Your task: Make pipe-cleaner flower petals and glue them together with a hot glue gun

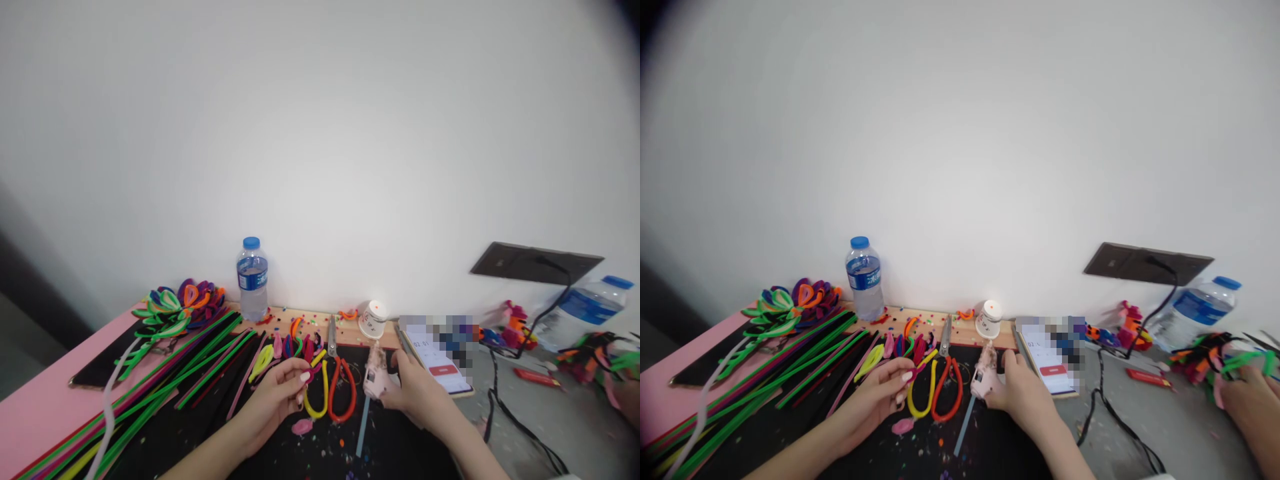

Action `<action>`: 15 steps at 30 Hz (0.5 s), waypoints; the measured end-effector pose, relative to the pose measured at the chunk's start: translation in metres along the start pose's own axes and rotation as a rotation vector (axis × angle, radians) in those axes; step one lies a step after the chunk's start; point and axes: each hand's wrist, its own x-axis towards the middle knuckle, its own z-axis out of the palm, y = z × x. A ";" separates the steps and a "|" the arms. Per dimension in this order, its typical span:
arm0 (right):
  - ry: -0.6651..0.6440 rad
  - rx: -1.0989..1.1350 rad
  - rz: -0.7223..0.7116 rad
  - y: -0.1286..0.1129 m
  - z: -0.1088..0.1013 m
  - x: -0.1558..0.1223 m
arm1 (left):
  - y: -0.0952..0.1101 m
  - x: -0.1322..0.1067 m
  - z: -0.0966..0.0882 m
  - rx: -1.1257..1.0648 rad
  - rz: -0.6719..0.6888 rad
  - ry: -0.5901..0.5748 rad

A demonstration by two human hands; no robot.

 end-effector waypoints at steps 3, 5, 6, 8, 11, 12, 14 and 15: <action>-0.119 -0.003 -0.019 0.004 0.001 -0.001 | 0.001 -0.001 0.000 -0.014 0.001 -0.005; -0.148 0.014 -0.033 0.006 0.001 -0.002 | 0.000 -0.001 0.000 -0.026 0.006 -0.018; -0.147 0.024 -0.041 0.006 0.001 -0.002 | 0.000 -0.001 -0.001 -0.031 0.007 -0.023; -0.129 0.052 -0.051 0.005 0.000 -0.002 | -0.001 0.000 -0.002 -0.035 0.005 -0.025; -0.104 0.081 -0.028 0.002 -0.003 -0.001 | 0.000 0.000 -0.001 -0.036 -0.006 -0.015; -0.093 0.085 -0.010 0.001 -0.004 0.000 | 0.000 0.000 -0.001 -0.040 -0.007 -0.010; -0.060 0.118 0.001 -0.003 -0.008 0.001 | 0.001 0.000 0.000 -0.047 -0.009 -0.006; -0.036 0.157 -0.008 -0.006 -0.010 0.001 | 0.001 0.000 0.000 -0.051 -0.008 -0.006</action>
